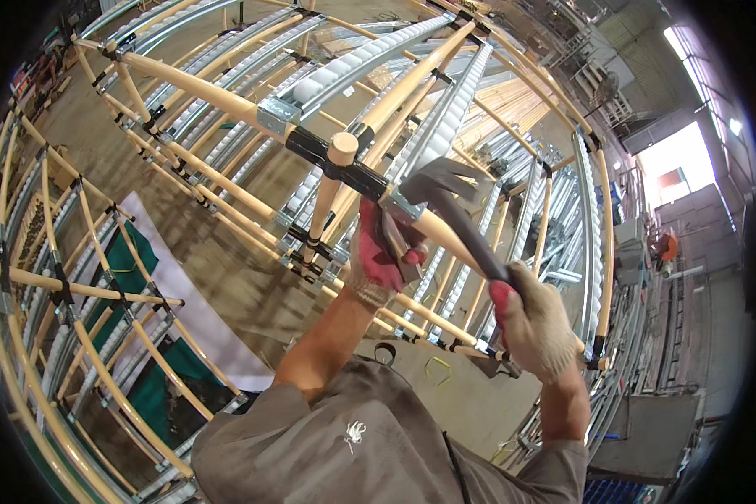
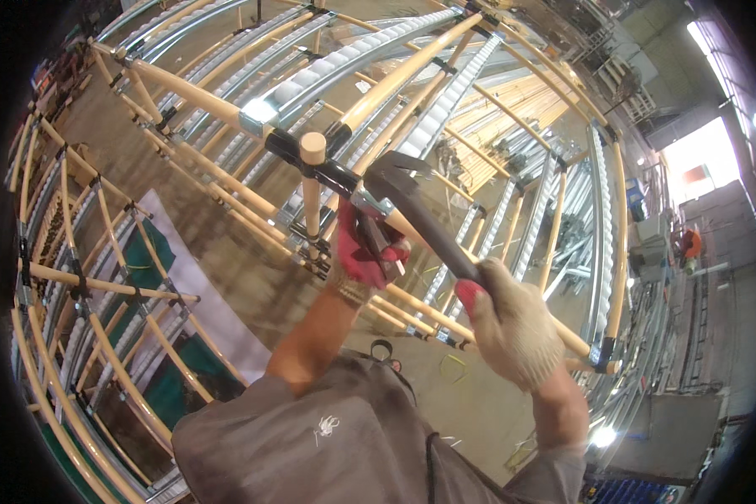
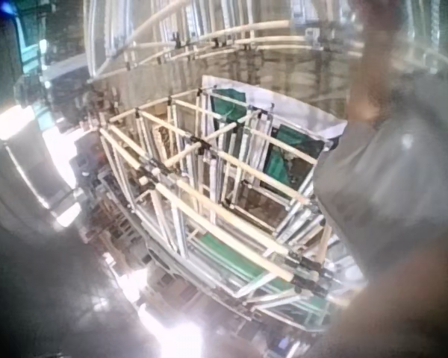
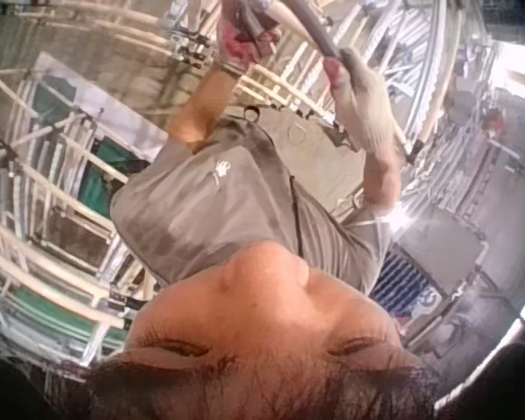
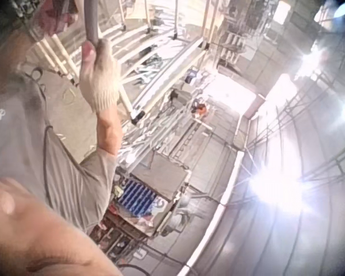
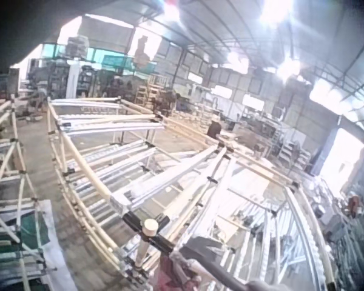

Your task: The person uses a hammer to secure metal brackets onto a large wooden frame equipped with rollers. They move around the structure, hammering various joints and plastic connectors to ensure the assembly is tight.

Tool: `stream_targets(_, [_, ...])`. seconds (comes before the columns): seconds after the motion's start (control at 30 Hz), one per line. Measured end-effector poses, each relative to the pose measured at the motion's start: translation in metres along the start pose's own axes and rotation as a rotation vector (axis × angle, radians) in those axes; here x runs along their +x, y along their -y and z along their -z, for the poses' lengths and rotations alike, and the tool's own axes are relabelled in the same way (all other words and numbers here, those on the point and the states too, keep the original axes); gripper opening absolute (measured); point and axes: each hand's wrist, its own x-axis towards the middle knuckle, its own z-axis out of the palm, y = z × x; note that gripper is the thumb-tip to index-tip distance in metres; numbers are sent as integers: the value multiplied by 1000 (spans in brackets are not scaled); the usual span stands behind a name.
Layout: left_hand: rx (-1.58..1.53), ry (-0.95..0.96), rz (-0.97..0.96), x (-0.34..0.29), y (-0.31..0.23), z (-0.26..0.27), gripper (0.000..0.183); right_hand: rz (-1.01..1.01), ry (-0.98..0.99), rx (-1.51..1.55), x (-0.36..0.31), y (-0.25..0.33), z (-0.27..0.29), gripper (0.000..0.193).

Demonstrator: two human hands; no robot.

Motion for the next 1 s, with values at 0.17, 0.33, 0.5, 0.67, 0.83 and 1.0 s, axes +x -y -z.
stream_targets(0.17, [-25,37,77,7,-7,-1,60,64,-354,587,-21,7,-4,31])
stream_targets(0.33, [-39,-11,125,4,-11,8,62,111,-15,-74,19,-1,-26,38])
stream_targets(0.5, [-113,128,183,10,-5,16,60,102,-286,317,-17,4,-20,55])
stream_targets(0.67, [-132,115,105,11,-12,19,57,-107,-16,-57,13,18,-20,20])
stream_targets(0.83, [-97,84,107,8,-9,-1,53,-170,-225,359,-12,19,-1,25])
stream_targets(1.0, [-176,120,129,10,-7,2,52,26,-85,-50,7,-6,-24,28])
